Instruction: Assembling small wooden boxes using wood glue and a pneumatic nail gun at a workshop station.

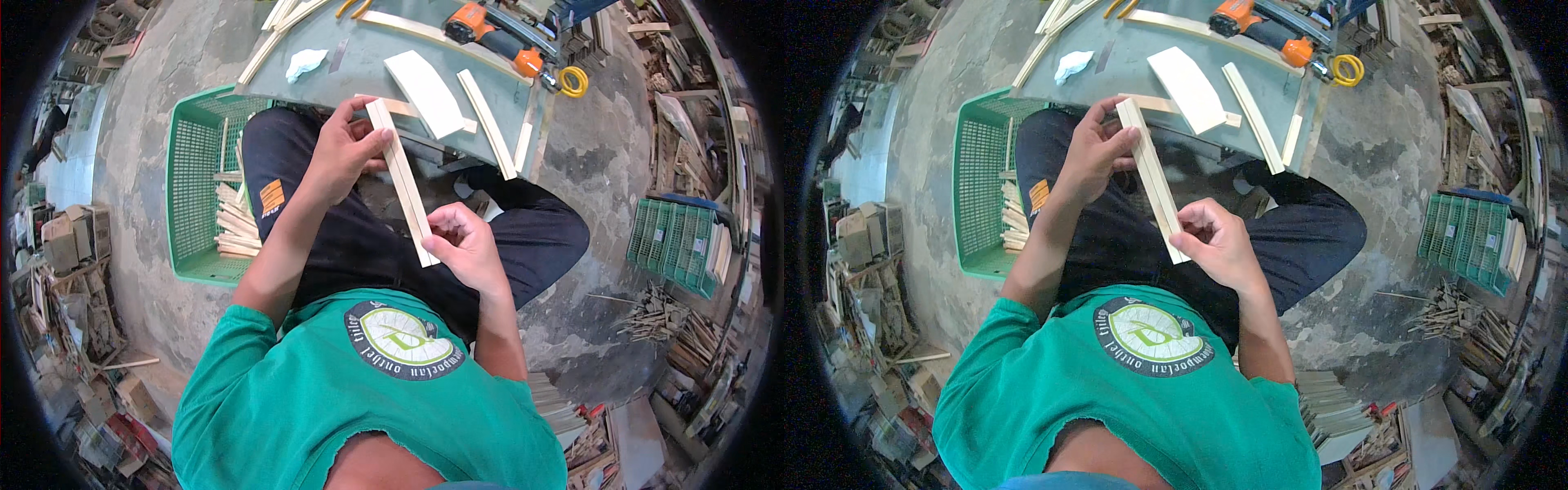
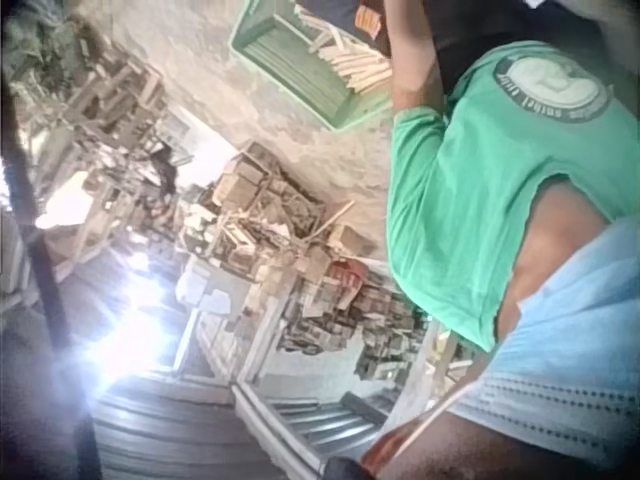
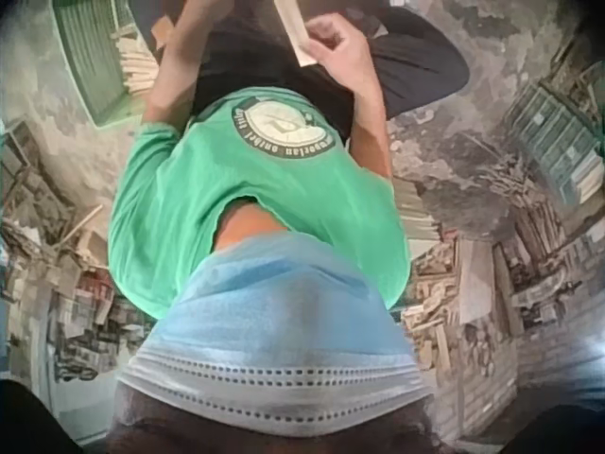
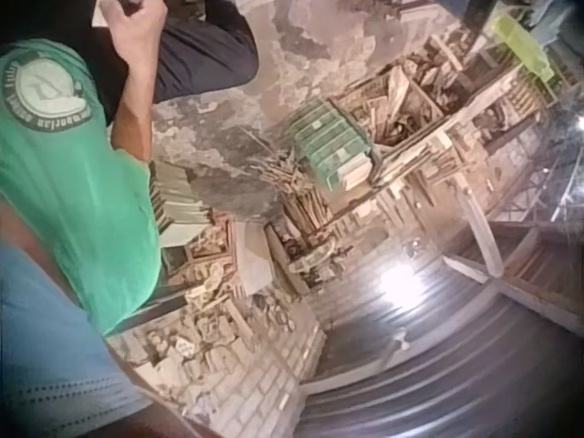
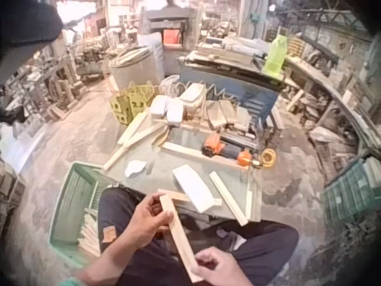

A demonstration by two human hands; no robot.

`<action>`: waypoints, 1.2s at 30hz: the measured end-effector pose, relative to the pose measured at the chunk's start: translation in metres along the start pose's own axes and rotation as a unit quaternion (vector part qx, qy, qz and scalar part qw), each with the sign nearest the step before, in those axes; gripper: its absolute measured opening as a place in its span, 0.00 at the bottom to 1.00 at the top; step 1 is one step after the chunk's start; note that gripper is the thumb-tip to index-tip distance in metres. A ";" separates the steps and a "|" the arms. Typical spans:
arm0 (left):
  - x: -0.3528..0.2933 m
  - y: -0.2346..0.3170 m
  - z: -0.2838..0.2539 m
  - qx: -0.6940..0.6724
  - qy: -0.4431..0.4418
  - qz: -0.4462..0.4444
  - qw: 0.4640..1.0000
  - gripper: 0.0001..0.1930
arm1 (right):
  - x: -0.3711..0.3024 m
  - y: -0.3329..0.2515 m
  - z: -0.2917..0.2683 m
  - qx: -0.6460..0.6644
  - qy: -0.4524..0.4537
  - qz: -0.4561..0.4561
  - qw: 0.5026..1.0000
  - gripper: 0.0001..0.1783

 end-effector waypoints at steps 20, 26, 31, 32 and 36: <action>-0.007 0.002 -0.028 -0.108 0.054 0.012 0.993 0.20 | 0.071 -0.005 -0.123 -0.428 0.250 0.005 0.869 0.11; 0.026 -0.006 0.009 -0.021 0.005 -0.023 0.999 0.12 | 0.064 0.010 -0.089 -0.350 0.318 0.011 0.881 0.15; 0.032 -0.030 0.035 -0.044 -0.008 -0.115 0.992 0.12 | 0.085 0.024 -0.081 -0.368 0.359 0.003 0.858 0.17; 0.029 -0.032 0.036 -0.043 -0.022 -0.110 0.993 0.12 | 0.090 0.026 -0.083 -0.350 0.363 0.013 0.863 0.18; 0.020 -0.033 0.032 -0.038 -0.029 -0.097 0.994 0.13 | 0.111 0.039 -0.085 -0.189 0.388 0.052 0.901 0.17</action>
Point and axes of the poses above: each hand's wrist, its own x-axis towards the middle knuckle, its own z-axis out of the palm, y = z × x, the point moved 3 cm from there along x, towards the middle knuckle, and after that the axes turned 4 degrees about -y, right-handed, at the moved point
